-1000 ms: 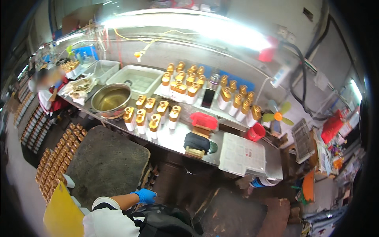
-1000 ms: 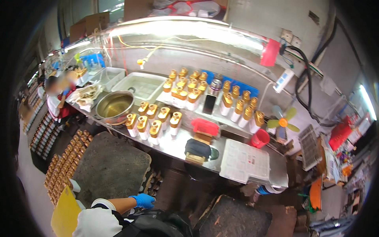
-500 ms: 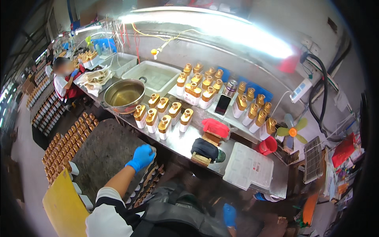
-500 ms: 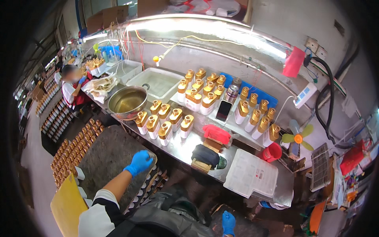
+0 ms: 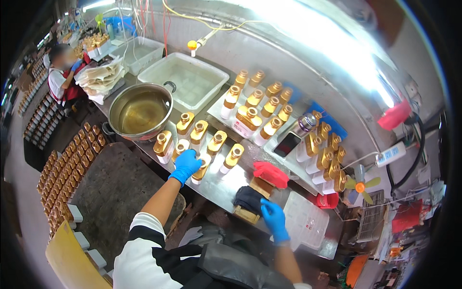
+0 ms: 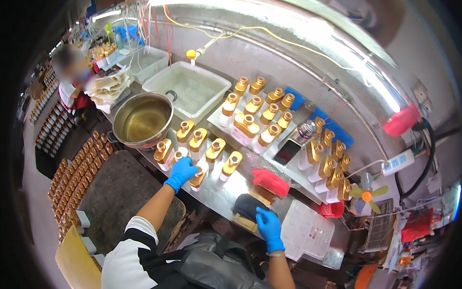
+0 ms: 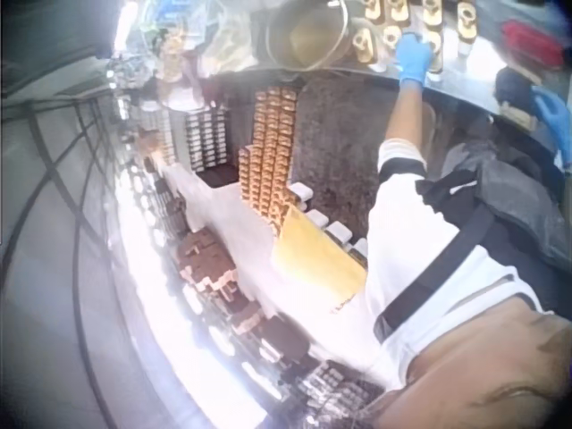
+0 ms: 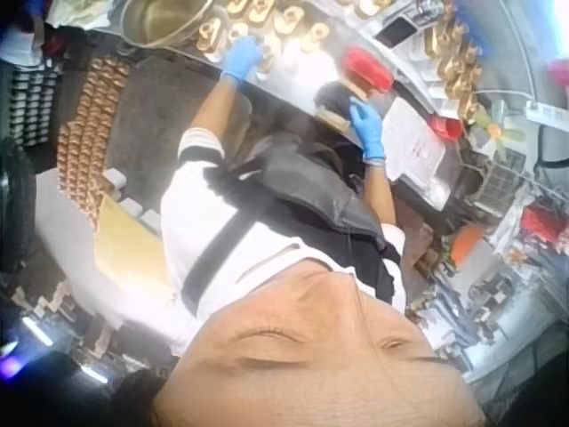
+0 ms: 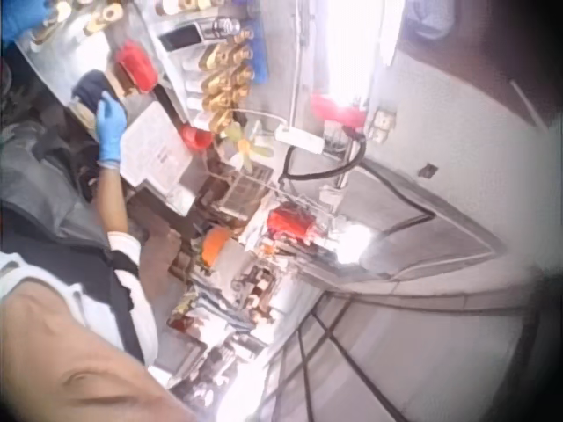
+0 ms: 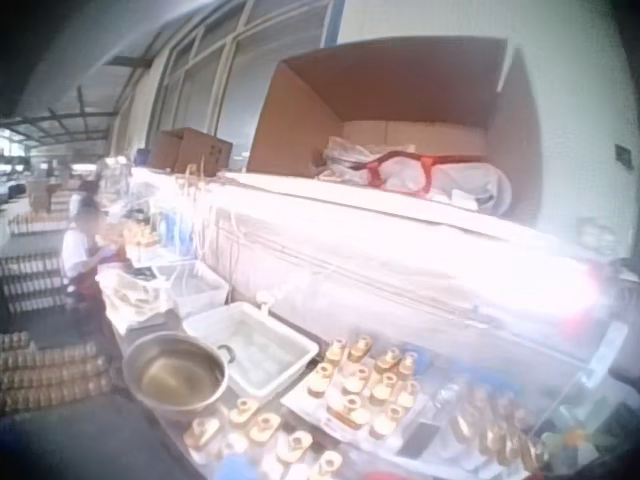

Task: The person arranges numerous small, gold-colored containers on a dark work surface. They pick up the containers from a yellow tray and place them in neat rows on the table, occasionally moving the tray or adjusting the position of the containers to maintain alignment.

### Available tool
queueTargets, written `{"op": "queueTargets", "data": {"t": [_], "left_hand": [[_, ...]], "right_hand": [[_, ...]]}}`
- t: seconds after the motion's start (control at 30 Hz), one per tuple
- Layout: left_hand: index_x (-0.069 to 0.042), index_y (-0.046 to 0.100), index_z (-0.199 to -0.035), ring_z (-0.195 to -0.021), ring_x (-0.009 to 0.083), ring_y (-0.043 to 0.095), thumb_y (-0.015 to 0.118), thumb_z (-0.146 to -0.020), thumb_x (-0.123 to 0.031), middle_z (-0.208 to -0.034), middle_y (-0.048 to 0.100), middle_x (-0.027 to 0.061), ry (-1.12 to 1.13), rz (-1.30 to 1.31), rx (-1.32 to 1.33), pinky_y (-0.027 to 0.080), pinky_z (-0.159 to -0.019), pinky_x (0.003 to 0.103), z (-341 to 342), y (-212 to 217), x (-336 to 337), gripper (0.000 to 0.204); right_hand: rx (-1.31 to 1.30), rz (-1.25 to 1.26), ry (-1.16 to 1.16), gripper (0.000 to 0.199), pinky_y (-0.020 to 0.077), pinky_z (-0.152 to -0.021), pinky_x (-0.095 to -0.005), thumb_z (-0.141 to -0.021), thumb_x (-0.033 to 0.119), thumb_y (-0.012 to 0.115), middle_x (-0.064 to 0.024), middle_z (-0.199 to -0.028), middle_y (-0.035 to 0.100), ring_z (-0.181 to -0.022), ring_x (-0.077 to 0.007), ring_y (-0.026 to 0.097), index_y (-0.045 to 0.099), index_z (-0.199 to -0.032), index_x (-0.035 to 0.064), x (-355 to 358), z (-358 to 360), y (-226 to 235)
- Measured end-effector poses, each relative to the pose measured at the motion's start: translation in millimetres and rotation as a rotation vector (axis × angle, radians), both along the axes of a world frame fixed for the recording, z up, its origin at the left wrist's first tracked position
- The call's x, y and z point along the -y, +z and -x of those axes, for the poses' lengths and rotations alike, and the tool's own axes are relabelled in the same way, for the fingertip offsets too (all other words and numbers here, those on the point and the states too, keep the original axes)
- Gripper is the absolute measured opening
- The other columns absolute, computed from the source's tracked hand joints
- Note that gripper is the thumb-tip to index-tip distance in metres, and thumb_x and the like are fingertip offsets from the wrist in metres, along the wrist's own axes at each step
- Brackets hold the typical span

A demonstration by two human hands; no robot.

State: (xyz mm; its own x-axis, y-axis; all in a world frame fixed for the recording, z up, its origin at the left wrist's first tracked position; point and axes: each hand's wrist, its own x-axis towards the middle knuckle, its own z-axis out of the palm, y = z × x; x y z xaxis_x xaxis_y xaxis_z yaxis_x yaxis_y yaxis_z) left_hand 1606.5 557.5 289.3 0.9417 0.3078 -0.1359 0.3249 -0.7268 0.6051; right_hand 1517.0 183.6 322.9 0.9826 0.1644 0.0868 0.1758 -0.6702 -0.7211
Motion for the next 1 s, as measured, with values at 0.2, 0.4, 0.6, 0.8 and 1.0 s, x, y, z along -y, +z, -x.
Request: {"op": "queueTargets", "data": {"t": [0.2,0.4,0.6,0.8,1.0], "left_hand": [[-0.008,0.067,-0.087,-0.085,0.0299,0.064,0.066,-0.071,-0.024,-0.090,0.064,0.0152,-0.156,-0.199,-0.101,0.052,-0.072,0.040,-22,1,2,0.023],[-0.010,0.066,-0.084,-0.079,0.0264,0.061,0.064,-0.073,-0.018,-0.085,0.060,0.0102,-0.280,-0.549,-0.019,0.049,-0.065,0.036,-43,-11,7,0.014],[-0.014,0.068,-0.092,-0.101,0.0234,0.049,0.062,-0.075,-0.019,-0.104,0.051,0.0073,-0.213,-0.594,-0.174,0.039,-0.080,0.041,-51,10,13,0.018],[-0.010,0.065,-0.091,-0.088,0.0231,0.052,0.057,-0.079,-0.018,-0.092,0.052,0.0074,-0.146,-0.437,-0.243,0.040,-0.074,0.036,-54,-19,25,0.016],[-0.010,0.064,-0.093,-0.087,0.0235,0.052,0.055,-0.080,-0.014,-0.089,0.051,0.0078,-0.334,-0.473,-0.035,0.038,-0.073,0.038,-55,-21,20,0.016]], "right_hand": [[0.109,0.432,0.254,0.025,0.0502,-0.067,-0.0389,-0.079,0.021,0.065,-0.0132,-0.082,0.064,-0.074,-0.0303,0.062,0.069,-0.103,0.0152,-98,-152,23],[0.144,0.699,0.352,0.031,0.0489,-0.070,-0.0416,-0.073,0.026,0.067,-0.0121,-0.084,0.063,-0.080,-0.0303,0.062,0.068,-0.103,0.0171,-154,-226,-5],[0.053,1.041,0.488,0.047,0.0457,-0.073,-0.0407,-0.063,0.025,0.074,-0.0080,-0.091,0.062,-0.086,-0.0273,0.060,0.065,-0.109,0.0190,-184,-254,-21],[0.127,1.130,0.678,0.062,0.0432,-0.071,-0.0371,-0.064,0.019,0.072,-0.0073,-0.091,0.057,-0.085,-0.0249,0.059,0.054,-0.122,0.0098,-199,-265,-20],[0.265,1.061,0.801,0.086,0.0408,-0.079,-0.0341,-0.061,0.014,0.069,-0.0097,-0.108,0.053,-0.092,-0.0238,0.055,0.036,-0.139,0.0058,-199,-264,-8]]}}
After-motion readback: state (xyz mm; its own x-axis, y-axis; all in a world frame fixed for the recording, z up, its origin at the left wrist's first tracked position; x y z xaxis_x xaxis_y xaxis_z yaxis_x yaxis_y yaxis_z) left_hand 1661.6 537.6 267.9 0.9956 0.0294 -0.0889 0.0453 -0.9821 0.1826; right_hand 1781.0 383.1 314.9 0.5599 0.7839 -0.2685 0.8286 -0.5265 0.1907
